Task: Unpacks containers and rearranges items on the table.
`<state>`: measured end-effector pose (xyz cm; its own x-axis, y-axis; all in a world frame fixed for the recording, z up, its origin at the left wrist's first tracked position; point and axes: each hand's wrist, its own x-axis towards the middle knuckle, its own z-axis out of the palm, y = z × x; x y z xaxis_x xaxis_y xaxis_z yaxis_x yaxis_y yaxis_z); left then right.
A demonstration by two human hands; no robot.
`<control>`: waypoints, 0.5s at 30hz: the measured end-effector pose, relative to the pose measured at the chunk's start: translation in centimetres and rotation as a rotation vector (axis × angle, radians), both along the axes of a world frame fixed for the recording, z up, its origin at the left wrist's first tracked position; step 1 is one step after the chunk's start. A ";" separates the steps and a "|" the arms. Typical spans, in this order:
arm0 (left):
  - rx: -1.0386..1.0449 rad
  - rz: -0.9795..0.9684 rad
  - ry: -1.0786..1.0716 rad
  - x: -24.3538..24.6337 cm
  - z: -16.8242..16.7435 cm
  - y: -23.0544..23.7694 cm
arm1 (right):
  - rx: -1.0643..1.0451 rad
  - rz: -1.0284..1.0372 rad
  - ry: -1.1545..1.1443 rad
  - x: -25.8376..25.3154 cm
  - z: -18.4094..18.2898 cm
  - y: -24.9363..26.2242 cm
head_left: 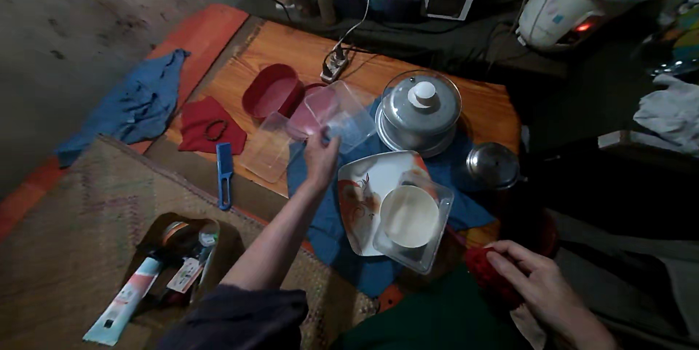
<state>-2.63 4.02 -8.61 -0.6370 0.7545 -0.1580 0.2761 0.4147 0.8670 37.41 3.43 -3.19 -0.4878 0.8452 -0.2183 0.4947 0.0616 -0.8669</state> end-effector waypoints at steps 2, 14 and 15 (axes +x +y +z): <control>-0.021 -0.199 0.096 2.9 0.6 -2.2 | -0.064 0.038 -0.115 -0.2 -0.8 0.0; -0.216 -0.022 -0.127 4.2 -0.9 -3.4 | -0.289 0.228 -0.355 -4.4 -2.9 0.1; -0.208 0.025 -0.142 3.5 -1.3 -2.8 | -0.293 0.241 -0.363 -4.4 -2.9 0.2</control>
<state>0.90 1.18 -9.89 -0.6151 0.6807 -0.3979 0.1450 0.5937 0.7915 32.96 3.60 -6.10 -0.5098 0.5967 -0.6197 0.7679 -0.0091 -0.6405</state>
